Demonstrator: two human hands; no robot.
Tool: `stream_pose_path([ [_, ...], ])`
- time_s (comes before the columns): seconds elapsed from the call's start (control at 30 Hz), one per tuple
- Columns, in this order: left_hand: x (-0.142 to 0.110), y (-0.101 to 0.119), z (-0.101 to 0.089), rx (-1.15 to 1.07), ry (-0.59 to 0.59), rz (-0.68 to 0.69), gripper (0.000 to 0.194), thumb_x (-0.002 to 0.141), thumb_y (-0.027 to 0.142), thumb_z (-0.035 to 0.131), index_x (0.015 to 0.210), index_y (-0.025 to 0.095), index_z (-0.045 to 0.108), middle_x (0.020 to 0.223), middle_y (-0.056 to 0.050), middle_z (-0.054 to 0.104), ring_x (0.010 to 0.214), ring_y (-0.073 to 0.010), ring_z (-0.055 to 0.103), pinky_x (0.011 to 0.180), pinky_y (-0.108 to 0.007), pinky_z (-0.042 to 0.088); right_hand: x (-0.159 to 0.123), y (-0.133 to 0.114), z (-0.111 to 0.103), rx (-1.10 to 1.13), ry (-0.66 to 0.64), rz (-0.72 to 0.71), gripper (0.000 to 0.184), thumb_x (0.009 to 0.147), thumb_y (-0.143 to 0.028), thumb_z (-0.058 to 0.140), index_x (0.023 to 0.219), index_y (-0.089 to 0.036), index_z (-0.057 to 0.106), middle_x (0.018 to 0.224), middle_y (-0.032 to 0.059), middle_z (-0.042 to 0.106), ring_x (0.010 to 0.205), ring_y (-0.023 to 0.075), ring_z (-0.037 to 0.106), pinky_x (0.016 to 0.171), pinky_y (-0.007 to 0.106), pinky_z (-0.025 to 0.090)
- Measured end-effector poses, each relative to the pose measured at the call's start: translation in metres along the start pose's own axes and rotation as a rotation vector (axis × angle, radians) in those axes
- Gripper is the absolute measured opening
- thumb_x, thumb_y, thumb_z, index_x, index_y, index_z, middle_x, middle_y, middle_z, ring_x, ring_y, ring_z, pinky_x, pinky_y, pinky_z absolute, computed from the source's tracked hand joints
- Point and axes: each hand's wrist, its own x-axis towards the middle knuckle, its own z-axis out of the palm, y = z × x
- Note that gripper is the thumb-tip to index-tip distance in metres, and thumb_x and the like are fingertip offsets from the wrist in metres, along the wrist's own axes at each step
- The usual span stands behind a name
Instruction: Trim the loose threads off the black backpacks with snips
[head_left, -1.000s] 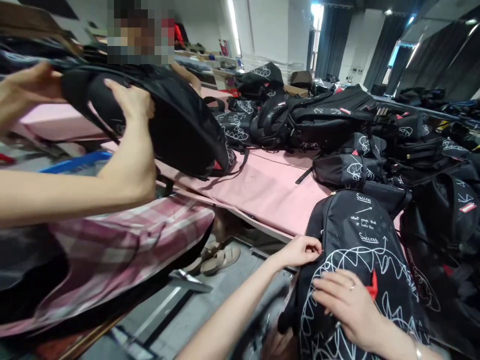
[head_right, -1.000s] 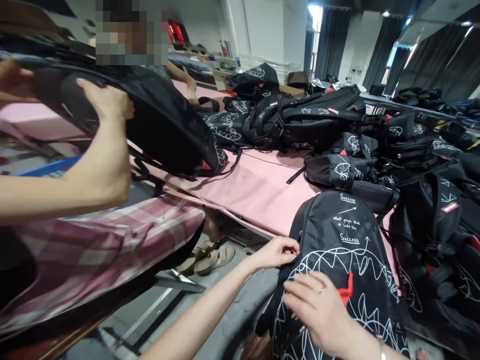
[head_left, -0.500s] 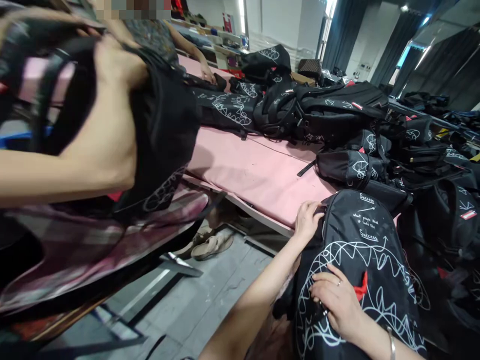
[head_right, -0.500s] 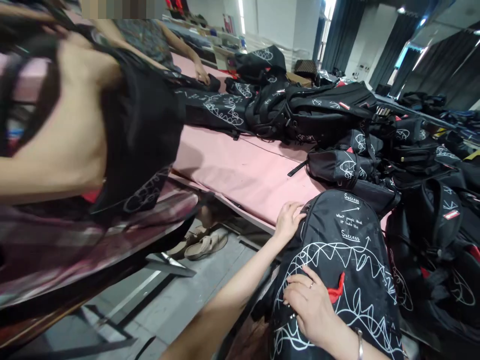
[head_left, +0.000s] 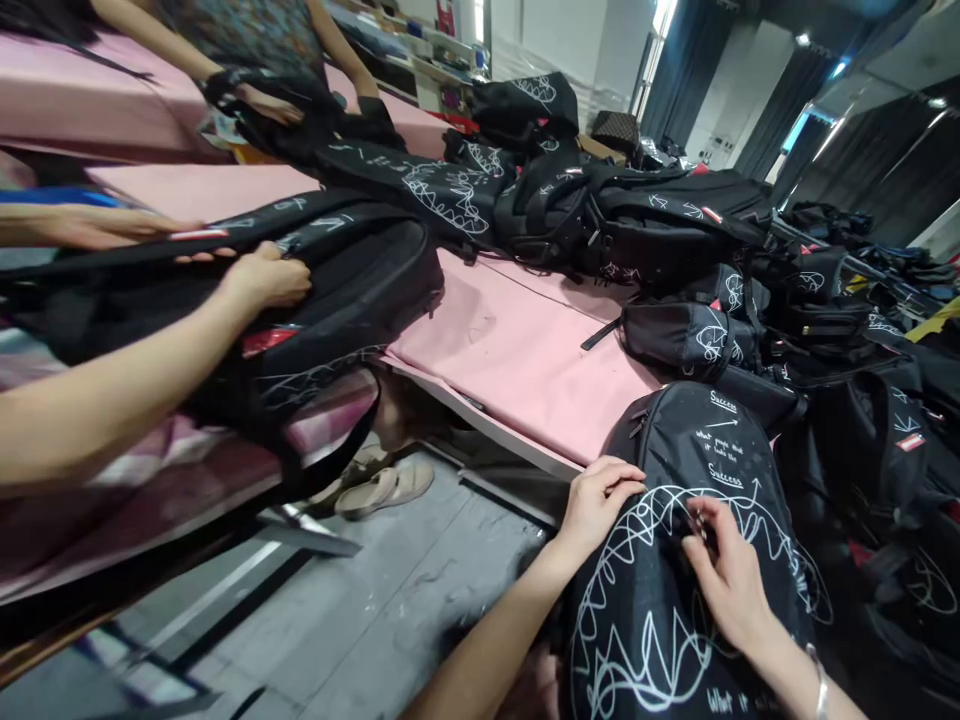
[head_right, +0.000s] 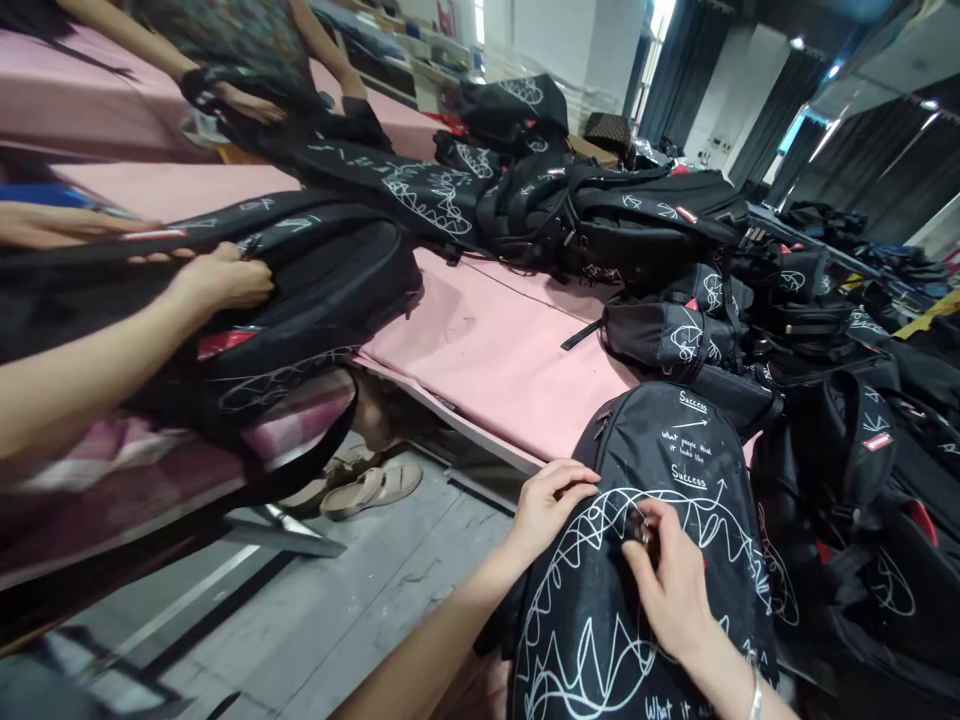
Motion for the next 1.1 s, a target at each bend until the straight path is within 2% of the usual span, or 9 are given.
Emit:
stream_pose_path([
  [0.07, 0.000, 0.003, 0.001, 0.070, 0.017, 0.057, 0.013, 0.079, 0.022, 0.053, 0.073, 0.020, 0.065, 0.078, -0.003, 0.061, 0.078, -0.0149, 0.056, 0.074, -0.027, 0.044, 0.010, 0.001, -0.009, -0.062, -0.040, 0.073, 0.024, 0.090, -0.033, 0.036, 0.108, -0.019, 0.044, 0.088, 0.0052, 0.063, 0.072, 0.0167, 0.061, 0.066, 0.029, 0.048],
  [0.17, -0.002, 0.004, 0.006, 0.134, 0.067, 0.054, 0.017, 0.082, 0.022, 0.046, 0.072, 0.020, 0.059, 0.077, -0.003, 0.057, 0.077, -0.0151, 0.053, 0.074, -0.027, 0.042, 0.026, 0.003, -0.016, -0.126, -0.092, 0.047, 0.026, 0.091, -0.038, 0.034, 0.103, -0.020, 0.047, 0.084, 0.0043, 0.063, 0.067, 0.0161, 0.060, 0.062, 0.027, 0.047],
  [0.3, -0.005, -0.001, 0.021, -0.014, 0.251, -0.154, 0.014, 0.079, 0.021, 0.046, 0.066, 0.020, 0.051, 0.069, 0.000, 0.052, 0.070, -0.0144, 0.050, 0.070, -0.026, 0.040, 0.044, -0.001, -0.019, -0.272, -0.159, -0.045, 0.028, 0.086, -0.046, 0.043, 0.092, -0.020, 0.054, 0.067, -0.0002, 0.062, 0.053, 0.0139, 0.056, 0.054, 0.024, 0.040],
  [0.4, -0.006, -0.005, 0.030, -0.109, 0.338, -0.256, 0.015, 0.080, 0.025, 0.044, 0.067, 0.019, 0.047, 0.065, 0.001, 0.050, 0.064, -0.0130, 0.048, 0.064, -0.025, 0.040, 0.053, -0.007, -0.021, -0.357, -0.205, -0.153, 0.028, 0.088, -0.042, 0.040, 0.085, -0.020, 0.056, 0.067, 0.0004, 0.064, 0.056, 0.0134, 0.059, 0.054, 0.023, 0.037],
  [0.47, -0.007, -0.008, 0.033, -0.131, 0.357, -0.268, 0.015, 0.082, 0.028, 0.042, 0.069, 0.019, 0.046, 0.065, 0.001, 0.050, 0.065, -0.0126, 0.048, 0.063, -0.024, 0.040, 0.057, -0.012, -0.022, -0.422, -0.243, -0.214, 0.027, 0.090, -0.039, 0.038, 0.083, -0.019, 0.056, 0.069, 0.0008, 0.065, 0.059, 0.0137, 0.060, 0.053, 0.022, 0.035],
  [0.8, -0.012, -0.009, 0.037, -0.135, 0.388, -0.241, 0.015, 0.081, 0.029, 0.044, 0.071, 0.020, 0.047, 0.072, 0.000, 0.052, 0.072, -0.0139, 0.050, 0.070, -0.025, 0.040, 0.082, -0.046, -0.027, -0.812, -0.448, -0.344, 0.016, 0.085, -0.034, 0.046, 0.079, -0.021, 0.052, 0.065, 0.0014, 0.065, 0.052, 0.0154, 0.060, 0.045, 0.025, 0.018],
  [0.97, -0.011, -0.004, 0.035, -0.103, 0.397, -0.207, 0.016, 0.080, 0.029, 0.044, 0.067, 0.020, 0.047, 0.070, 0.000, 0.052, 0.072, -0.0142, 0.050, 0.071, -0.026, 0.040, 0.094, -0.057, -0.029, -0.821, -0.522, -0.401, 0.012, 0.085, -0.030, 0.048, 0.077, -0.021, 0.052, 0.065, 0.0014, 0.065, 0.055, 0.0171, 0.060, 0.046, 0.024, 0.019],
  [1.1, -0.011, -0.008, 0.032, -0.178, 0.391, -0.275, 0.015, 0.079, 0.030, 0.046, 0.068, 0.019, 0.048, 0.066, 0.001, 0.050, 0.067, -0.0133, 0.049, 0.066, -0.025, 0.041, 0.093, -0.044, -0.033, -0.747, -0.494, -0.363, 0.016, 0.086, -0.033, 0.047, 0.076, -0.021, 0.053, 0.064, 0.0009, 0.065, 0.055, 0.0158, 0.060, 0.047, 0.024, 0.022],
])
